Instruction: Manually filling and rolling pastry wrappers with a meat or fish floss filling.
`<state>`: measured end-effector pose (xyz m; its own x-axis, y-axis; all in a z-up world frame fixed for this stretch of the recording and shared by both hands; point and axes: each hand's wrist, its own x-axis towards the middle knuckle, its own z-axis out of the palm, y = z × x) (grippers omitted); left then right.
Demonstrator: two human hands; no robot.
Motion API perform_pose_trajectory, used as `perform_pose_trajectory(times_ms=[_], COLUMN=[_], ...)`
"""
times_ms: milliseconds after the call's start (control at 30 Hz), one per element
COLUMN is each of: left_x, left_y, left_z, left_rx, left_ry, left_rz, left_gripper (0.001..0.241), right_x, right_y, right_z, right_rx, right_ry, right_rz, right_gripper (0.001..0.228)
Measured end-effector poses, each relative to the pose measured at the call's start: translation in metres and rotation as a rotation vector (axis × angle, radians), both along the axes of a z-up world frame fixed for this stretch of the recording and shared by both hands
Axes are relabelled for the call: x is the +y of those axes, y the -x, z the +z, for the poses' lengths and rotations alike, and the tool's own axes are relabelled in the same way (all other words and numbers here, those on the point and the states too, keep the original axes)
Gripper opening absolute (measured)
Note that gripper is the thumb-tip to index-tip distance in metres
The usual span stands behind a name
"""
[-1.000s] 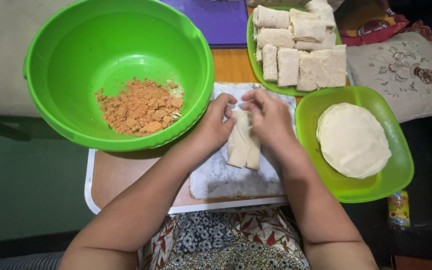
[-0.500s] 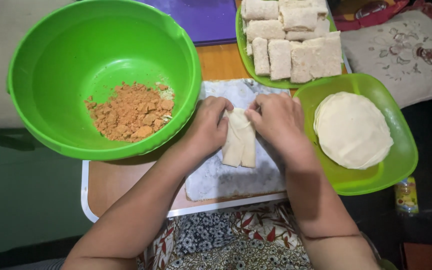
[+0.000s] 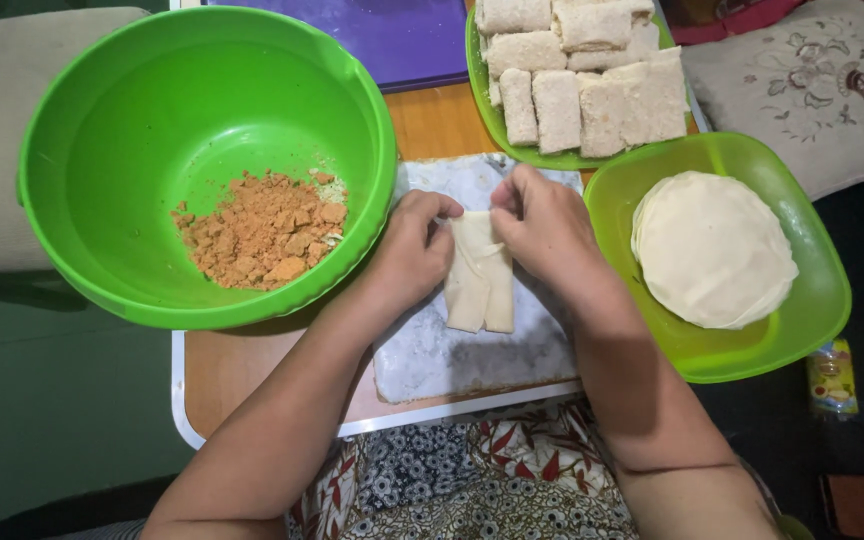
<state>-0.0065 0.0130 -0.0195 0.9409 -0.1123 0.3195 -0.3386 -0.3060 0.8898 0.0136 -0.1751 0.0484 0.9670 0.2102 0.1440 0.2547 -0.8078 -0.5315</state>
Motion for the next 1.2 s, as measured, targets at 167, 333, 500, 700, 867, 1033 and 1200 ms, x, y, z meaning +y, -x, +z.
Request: perform_pose_trajectory(times_ms=[167,333,500,700,867,1033,1200], left_x=[-0.001,-0.001,-0.002,-0.002,-0.001,0.005,0.007], left_y=[-0.003,-0.005,-0.004,-0.004,-0.003,0.008,0.003], left_z=[-0.007,-0.012,-0.009,-0.006,-0.003,0.043,0.018], left_rx=[-0.08,-0.117,-0.111,-0.064,-0.245,0.066,-0.195], left_ry=[0.044,0.009,0.029,0.016,0.028,-0.012,-0.071], left_rz=[0.027,0.034,0.033,0.042,0.064,-0.051,-0.087], left_gripper=[0.006,0.01,0.015,0.02,0.01,0.012,0.01], right_x=[0.004,0.004,0.001,0.0,-0.001,0.007,0.005], right_y=[-0.001,-0.004,-0.004,0.003,0.005,0.009,0.006], right_z=[-0.002,-0.015,-0.019,0.002,0.011,0.015,0.0], right_rx=[0.017,-0.019,-0.066,-0.135,0.057,0.179,0.11], right_ry=[-0.094,-0.105,-0.089,-0.028,-0.072,-0.158,-0.146], right_rz=[0.008,0.037,0.046,0.023,0.004,0.055,0.151], right_gripper=[0.015,0.013,0.013,0.016,0.018,0.017,0.016])
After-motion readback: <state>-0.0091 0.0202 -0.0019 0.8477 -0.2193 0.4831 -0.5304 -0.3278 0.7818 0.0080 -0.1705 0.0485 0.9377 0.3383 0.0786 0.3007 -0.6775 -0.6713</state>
